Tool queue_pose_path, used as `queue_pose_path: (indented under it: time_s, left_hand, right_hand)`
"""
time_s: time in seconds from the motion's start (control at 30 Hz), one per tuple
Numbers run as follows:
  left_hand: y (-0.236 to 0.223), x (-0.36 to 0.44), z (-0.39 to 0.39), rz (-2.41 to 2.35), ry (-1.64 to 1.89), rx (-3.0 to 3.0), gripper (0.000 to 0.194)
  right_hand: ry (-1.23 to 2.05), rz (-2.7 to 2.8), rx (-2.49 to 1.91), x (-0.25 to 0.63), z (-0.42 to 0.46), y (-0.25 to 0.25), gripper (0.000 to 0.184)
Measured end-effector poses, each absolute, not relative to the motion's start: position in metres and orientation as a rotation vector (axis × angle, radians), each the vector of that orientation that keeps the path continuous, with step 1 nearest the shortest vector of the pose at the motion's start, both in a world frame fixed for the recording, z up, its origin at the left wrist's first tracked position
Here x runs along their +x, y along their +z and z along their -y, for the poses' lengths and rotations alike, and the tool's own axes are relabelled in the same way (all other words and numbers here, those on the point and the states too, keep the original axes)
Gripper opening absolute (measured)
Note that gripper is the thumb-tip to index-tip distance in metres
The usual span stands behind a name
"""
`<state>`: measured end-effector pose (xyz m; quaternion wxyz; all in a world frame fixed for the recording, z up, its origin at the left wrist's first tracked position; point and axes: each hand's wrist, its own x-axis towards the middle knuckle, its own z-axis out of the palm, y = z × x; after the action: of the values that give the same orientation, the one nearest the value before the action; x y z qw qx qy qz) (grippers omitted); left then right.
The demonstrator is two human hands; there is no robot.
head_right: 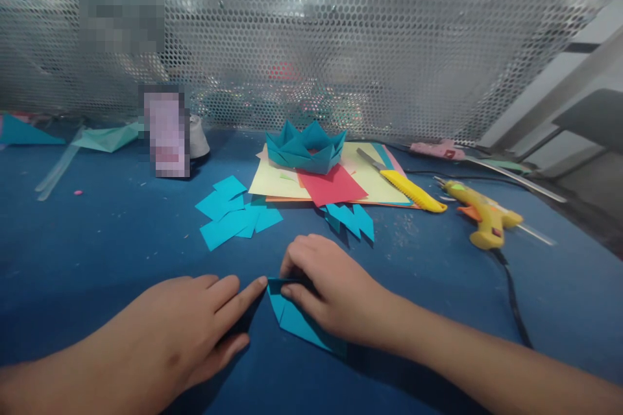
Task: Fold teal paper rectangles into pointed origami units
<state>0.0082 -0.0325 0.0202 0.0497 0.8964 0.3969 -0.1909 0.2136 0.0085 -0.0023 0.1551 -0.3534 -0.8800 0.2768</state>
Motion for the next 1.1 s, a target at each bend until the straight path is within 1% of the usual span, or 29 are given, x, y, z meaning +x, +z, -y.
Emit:
queue_pose_path:
  time_s: [0.13, 0.2, 0.3, 0.4, 0.47, 0.53, 0.6, 0.73, 0.93, 1.03, 1.1]
  left_hand:
    - [0.0, 0.002, 0.041, -1.162, -0.272, 2.961, 0.045]
    - [-0.012, -0.002, 0.045, -1.118, -0.164, 3.046, 0.049]
    - [-0.02, -0.005, 0.046, -1.03, -0.216, 3.049, 0.054]
    - [-0.015, -0.003, 0.041, -1.0, -0.315, 3.032, 0.06]
    - [-0.007, 0.0, 0.038, -0.995, -0.374, 2.993, 0.06]
    - [0.0, 0.003, 0.036, -1.004, -0.487, 2.905, 0.059]
    - [0.002, 0.004, 0.036, -0.991, -0.467, 2.909, 0.057]
    - [-0.007, 0.0, 0.039, -1.014, -0.357, 3.001, 0.06]
    - [-0.022, -0.006, 0.039, -1.011, -0.15, 3.112, 0.051]
    - [-0.025, -0.007, 0.038, -0.996, -0.065, 3.13, 0.052]
    - [-0.025, -0.007, 0.037, -1.004, -0.039, 3.117, 0.05]
  right_hand:
    - [0.788, 2.514, -1.017, 0.213, -0.009, 0.0, 0.009]
    - [0.784, 2.51, -1.016, 0.213, -0.008, 0.001, 0.008]
    - [0.783, 2.501, -1.008, 0.213, -0.008, 0.001, 0.006]
    - [0.809, 2.469, -0.972, 0.213, -0.009, 0.0, 0.013]
    - [0.837, 2.424, -0.948, 0.214, -0.011, -0.002, 0.014]
    - [0.849, 2.379, -0.922, 0.214, -0.013, -0.004, 0.012]
    - [0.822, 2.359, -0.88, 0.213, -0.016, -0.006, 0.013]
    - [0.662, 2.393, -0.775, 0.214, -0.018, -0.011, 0.019]
    - [0.274, 2.518, -0.641, 0.218, -0.018, -0.016, 0.025]
    - [0.15, 2.596, -0.613, 0.221, -0.017, -0.017, 0.031]
    - [0.097, 2.618, -0.602, 0.223, -0.017, -0.018, 0.032]
